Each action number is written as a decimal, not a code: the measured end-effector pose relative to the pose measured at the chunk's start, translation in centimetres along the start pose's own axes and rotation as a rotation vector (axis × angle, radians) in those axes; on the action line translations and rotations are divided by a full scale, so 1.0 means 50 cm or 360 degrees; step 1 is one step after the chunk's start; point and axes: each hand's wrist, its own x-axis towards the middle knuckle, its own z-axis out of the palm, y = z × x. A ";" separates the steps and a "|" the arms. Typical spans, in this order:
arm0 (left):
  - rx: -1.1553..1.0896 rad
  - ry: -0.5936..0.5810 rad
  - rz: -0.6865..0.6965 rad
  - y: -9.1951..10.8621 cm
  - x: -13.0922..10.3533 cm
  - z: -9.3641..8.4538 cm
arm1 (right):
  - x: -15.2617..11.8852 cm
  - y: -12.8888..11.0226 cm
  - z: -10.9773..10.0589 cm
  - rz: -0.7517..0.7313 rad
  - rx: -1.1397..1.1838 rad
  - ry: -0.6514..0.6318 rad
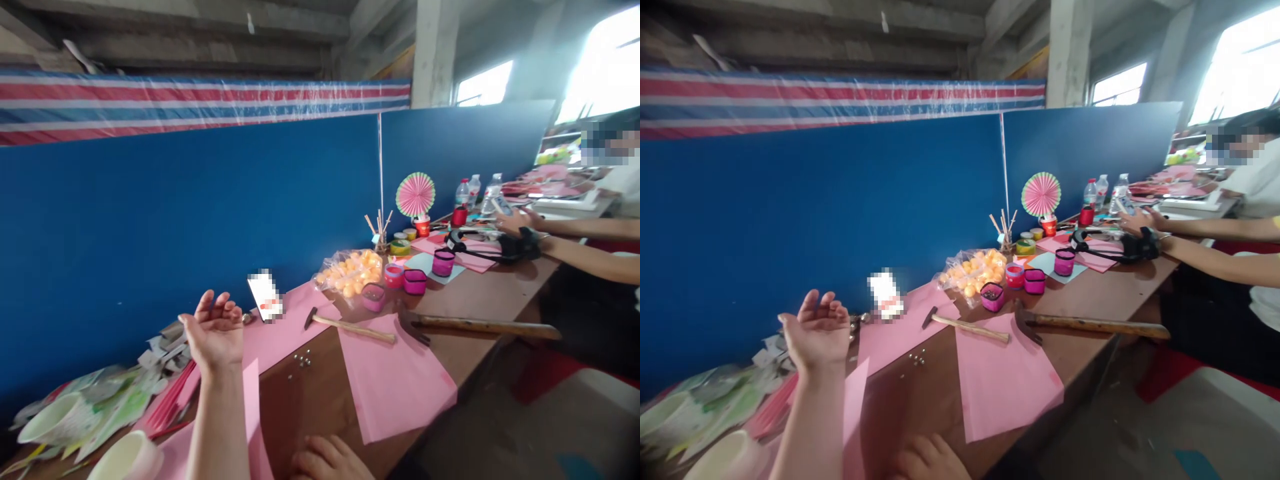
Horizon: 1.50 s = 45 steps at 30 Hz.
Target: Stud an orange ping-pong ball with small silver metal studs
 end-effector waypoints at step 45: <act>-0.0156 0.0056 -0.0199 -0.001 -0.055 -0.018 | 0.072 -0.011 -0.033 -0.0128 0.0133 -0.0185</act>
